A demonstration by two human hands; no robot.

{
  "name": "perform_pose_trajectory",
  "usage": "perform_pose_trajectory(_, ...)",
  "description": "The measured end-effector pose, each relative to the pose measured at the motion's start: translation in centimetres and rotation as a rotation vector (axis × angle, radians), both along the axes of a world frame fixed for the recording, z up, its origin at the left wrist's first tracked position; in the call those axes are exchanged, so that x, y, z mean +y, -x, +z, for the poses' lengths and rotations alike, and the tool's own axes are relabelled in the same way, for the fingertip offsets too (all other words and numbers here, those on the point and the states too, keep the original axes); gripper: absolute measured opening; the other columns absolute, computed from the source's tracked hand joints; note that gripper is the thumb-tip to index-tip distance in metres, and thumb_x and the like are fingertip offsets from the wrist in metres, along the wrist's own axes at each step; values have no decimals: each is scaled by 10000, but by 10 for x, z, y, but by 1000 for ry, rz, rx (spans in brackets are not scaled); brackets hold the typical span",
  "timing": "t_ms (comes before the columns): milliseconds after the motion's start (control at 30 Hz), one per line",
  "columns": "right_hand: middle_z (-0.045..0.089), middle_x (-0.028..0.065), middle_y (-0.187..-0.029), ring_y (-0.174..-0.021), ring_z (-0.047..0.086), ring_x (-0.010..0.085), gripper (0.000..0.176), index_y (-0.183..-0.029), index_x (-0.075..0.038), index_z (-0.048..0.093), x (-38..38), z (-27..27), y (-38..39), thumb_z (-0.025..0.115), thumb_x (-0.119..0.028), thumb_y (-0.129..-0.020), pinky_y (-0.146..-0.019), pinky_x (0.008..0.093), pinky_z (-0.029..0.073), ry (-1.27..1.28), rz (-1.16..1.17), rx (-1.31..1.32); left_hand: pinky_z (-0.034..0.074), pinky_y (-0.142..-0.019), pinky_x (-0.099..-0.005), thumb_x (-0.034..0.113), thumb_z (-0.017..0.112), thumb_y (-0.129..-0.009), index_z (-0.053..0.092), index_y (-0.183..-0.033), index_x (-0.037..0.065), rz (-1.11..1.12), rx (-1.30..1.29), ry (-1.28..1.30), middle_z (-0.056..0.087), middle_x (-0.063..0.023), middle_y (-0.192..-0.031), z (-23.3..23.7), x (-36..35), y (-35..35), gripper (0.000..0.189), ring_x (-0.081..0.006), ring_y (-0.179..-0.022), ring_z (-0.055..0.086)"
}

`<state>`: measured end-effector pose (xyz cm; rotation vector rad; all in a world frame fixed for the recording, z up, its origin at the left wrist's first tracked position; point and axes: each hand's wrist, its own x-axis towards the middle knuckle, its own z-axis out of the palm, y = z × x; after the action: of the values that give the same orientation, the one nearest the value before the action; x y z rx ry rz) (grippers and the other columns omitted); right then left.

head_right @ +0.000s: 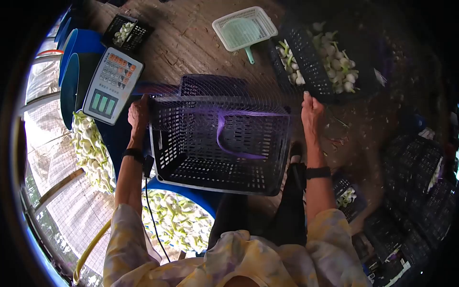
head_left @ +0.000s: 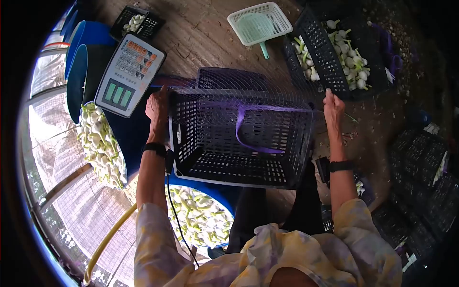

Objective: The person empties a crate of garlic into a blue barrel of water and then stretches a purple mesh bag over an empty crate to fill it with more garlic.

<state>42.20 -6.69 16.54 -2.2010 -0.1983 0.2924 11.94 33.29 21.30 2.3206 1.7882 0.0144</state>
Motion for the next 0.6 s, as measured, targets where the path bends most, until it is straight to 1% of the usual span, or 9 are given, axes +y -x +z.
perform_pose_trajectory(100,503,124,-559,-550,484,244,502,-684,18,572,-4,-26,-13,497,-443,-867,-589,377,399,31,-2,16,437,-774,-430,535,430,-806,649,-915,85,51,30,133,622,-209,-944,-20,22,-5,512,-367,-913,587)
perform_pose_trajectory(133,469,67,-540,-536,446,176,482,-639,-1,547,0,-33,-16,527,-428,-861,-549,340,369,29,-36,39,439,-773,-426,529,423,-809,644,-920,95,53,39,175,627,-211,-892,-16,22,-6,500,-377,-889,589)
perform_pose_trajectory(200,455,0,-528,-530,421,102,464,-574,-38,518,-13,-88,-41,570,-408,-849,-512,307,342,65,-47,9,456,-635,-431,482,464,-813,650,-825,33,-182,91,117,639,-182,-781,-39,47,8,486,-344,-764,630)
perform_pose_trajectory(267,498,-12,-552,-508,429,110,419,-584,-90,541,-29,-123,-46,577,-414,-849,-479,321,327,-14,-50,176,412,-467,-405,420,498,-851,582,-679,-10,-164,25,157,568,-124,-552,-82,72,34,471,-286,-540,588)
perform_pose_trajectory(333,495,-9,-552,-451,417,98,388,-641,-112,556,-36,-120,-45,556,-433,-858,-415,287,304,126,-44,301,327,-356,-332,420,511,-874,508,-555,33,-168,-404,471,439,-38,-426,-172,111,114,502,-191,-389,475)
perform_pose_trajectory(400,417,2,-502,-402,352,93,529,-760,-74,579,-50,-70,-28,503,-593,-827,-369,276,268,-88,-144,912,230,-308,-256,490,493,-871,499,-556,92,102,-566,790,392,26,-437,-81,37,95,508,-109,-323,356)
perform_pose_trajectory(433,417,2,-502,-402,352,93,529,-760,-74,579,-59,-51,-24,503,-593,-827,-369,276,268,-87,-149,909,212,-310,-235,527,482,-865,506,-579,99,226,-542,832,364,39,-436,-60,21,98,515,-85,-323,332)
perform_pose_trajectory(500,330,-47,-503,-385,228,20,543,-809,-65,562,-74,-18,-16,507,-606,-823,-346,198,165,-349,-139,1388,180,-319,-207,589,467,-850,519,-624,99,427,-532,954,319,60,-442,-38,9,111,542,-52,-326,281)
perform_pose_trajectory(600,439,-16,-598,-449,360,42,463,-768,-53,572,-83,-7,2,513,-501,-869,-400,192,288,-446,326,1373,155,-356,-212,582,500,-839,520,-660,92,359,-621,1335,282,76,-488,-32,11,136,522,-36,-380,241)
